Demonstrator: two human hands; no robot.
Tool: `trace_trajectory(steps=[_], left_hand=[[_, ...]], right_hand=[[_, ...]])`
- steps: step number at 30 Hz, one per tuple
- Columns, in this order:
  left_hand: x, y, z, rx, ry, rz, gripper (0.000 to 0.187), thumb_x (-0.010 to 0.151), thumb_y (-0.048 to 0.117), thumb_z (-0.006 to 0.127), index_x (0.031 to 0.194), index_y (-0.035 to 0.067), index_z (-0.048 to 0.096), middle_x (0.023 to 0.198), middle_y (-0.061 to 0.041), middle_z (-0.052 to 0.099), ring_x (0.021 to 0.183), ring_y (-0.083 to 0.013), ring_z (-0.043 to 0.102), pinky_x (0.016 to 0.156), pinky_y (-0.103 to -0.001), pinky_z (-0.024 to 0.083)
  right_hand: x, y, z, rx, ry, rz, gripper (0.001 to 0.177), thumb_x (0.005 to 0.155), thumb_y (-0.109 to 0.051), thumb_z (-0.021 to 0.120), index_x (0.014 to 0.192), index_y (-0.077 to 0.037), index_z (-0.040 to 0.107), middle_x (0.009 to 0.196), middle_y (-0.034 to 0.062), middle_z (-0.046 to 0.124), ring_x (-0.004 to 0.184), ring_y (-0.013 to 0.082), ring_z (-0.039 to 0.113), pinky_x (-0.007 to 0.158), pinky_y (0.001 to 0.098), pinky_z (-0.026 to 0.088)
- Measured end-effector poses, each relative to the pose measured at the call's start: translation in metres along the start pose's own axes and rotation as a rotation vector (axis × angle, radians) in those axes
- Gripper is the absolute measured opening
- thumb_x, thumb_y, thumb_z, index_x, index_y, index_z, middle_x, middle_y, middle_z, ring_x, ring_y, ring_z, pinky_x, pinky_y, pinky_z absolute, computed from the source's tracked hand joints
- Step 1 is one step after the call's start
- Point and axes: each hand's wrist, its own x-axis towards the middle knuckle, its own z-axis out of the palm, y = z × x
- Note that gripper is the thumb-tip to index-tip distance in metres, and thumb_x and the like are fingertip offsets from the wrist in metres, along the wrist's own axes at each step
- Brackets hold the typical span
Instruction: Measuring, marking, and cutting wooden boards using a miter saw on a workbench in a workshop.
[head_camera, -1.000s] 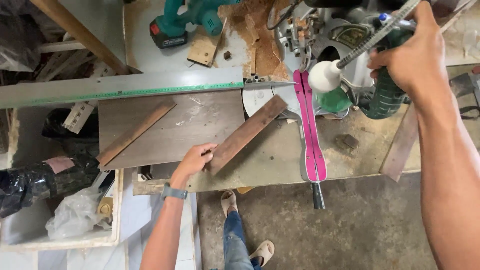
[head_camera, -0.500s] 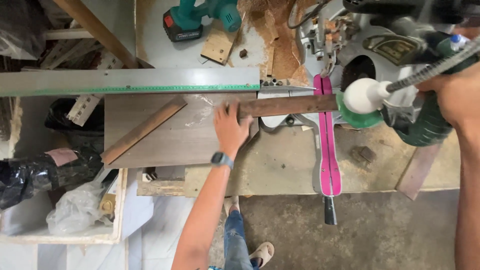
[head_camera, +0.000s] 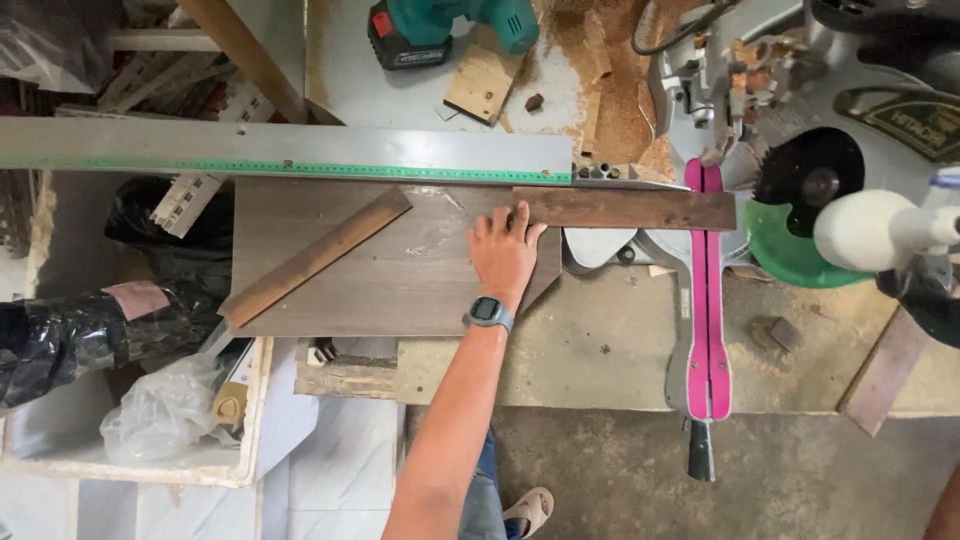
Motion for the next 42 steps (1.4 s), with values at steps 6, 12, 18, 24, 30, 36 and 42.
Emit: trace_trajectory(steps=[6, 12, 18, 24, 30, 36, 42], left_hand=[[0.012, -0.004, -0.015, -0.039, 0.001, 0.064, 0.044, 0.091, 0.054, 0.079, 0.115, 0.018, 0.075, 0.1, -0.004, 0.061, 0.086, -0.0239, 0.066, 0.073, -0.041, 0.055], [0.011, -0.006, -0.014, -0.047, 0.036, 0.059, 0.041, 0.096, 0.056, 0.078, 0.117, 0.02, 0.079, 0.101, -0.006, 0.065, 0.081, -0.0237, 0.067, 0.07, -0.039, 0.055], [0.01, -0.001, -0.018, -0.072, -0.007, -0.014, 0.044, 0.093, 0.053, 0.081, 0.118, 0.017, 0.076, 0.106, -0.006, 0.057, 0.089, -0.0251, 0.062, 0.069, -0.041, 0.053], [0.005, -0.007, -0.011, -0.145, -0.045, -0.023, 0.038, 0.092, 0.046, 0.084, 0.119, 0.019, 0.078, 0.103, -0.006, 0.06, 0.088, -0.0232, 0.062, 0.075, -0.041, 0.053], [0.027, -0.008, -0.042, -0.166, 0.057, 0.091, 0.038, 0.088, 0.045, 0.089, 0.113, 0.018, 0.083, 0.098, -0.006, 0.061, 0.072, -0.0246, 0.061, 0.062, -0.039, 0.053], [0.017, -0.019, -0.023, -0.118, 0.07, 0.126, 0.037, 0.087, 0.049, 0.091, 0.109, 0.021, 0.084, 0.099, -0.003, 0.061, 0.071, -0.0229, 0.061, 0.063, -0.036, 0.053], [0.013, -0.014, -0.022, -0.112, -0.01, 0.064, 0.029, 0.093, 0.041, 0.09, 0.113, 0.021, 0.082, 0.107, -0.002, 0.056, 0.082, -0.0218, 0.058, 0.067, -0.036, 0.044]], right_hand=[[-0.098, -0.109, 0.107, 0.071, 0.121, -0.069, 0.022, 0.086, -0.008, 0.079, 0.102, 0.001, 0.067, 0.149, 0.0245, 0.055, 0.128, 0.0373, 0.062, 0.104, 0.0411, 0.05], [-0.164, -0.034, 0.17, -0.194, 0.346, -0.082, 0.057, 0.089, -0.016, 0.077, 0.138, 0.009, 0.059, 0.156, 0.0294, 0.045, 0.142, 0.0412, 0.048, 0.116, 0.0457, 0.042], [-0.145, -0.034, 0.222, 0.112, -0.065, 0.461, 0.078, 0.093, -0.012, 0.072, 0.158, 0.0, 0.03, 0.158, 0.0276, 0.037, 0.14, 0.0485, 0.041, 0.109, 0.0532, 0.048], [-0.078, -0.021, 0.295, -0.366, -0.214, 0.237, 0.079, 0.098, -0.025, 0.065, 0.166, -0.028, 0.024, 0.161, 0.029, 0.024, 0.134, 0.0567, 0.044, 0.093, 0.0663, 0.048], [-0.104, 0.025, 0.308, -0.331, -0.044, 0.137, 0.06, 0.091, -0.016, 0.069, 0.149, -0.019, 0.054, 0.148, 0.0117, 0.05, 0.127, 0.0408, 0.054, 0.097, 0.0581, 0.046], [-0.171, 0.075, 0.229, -0.702, 0.377, 0.265, 0.085, 0.066, -0.011, 0.069, 0.15, -0.017, 0.051, 0.152, 0.0227, 0.046, 0.14, 0.0417, 0.044, 0.112, 0.0525, 0.033], [-0.13, 0.094, 0.176, -0.482, -0.086, 0.574, 0.083, 0.089, -0.019, 0.069, 0.163, -0.021, 0.03, 0.163, 0.0317, 0.024, 0.131, 0.0571, 0.05, 0.102, 0.0655, 0.042]])
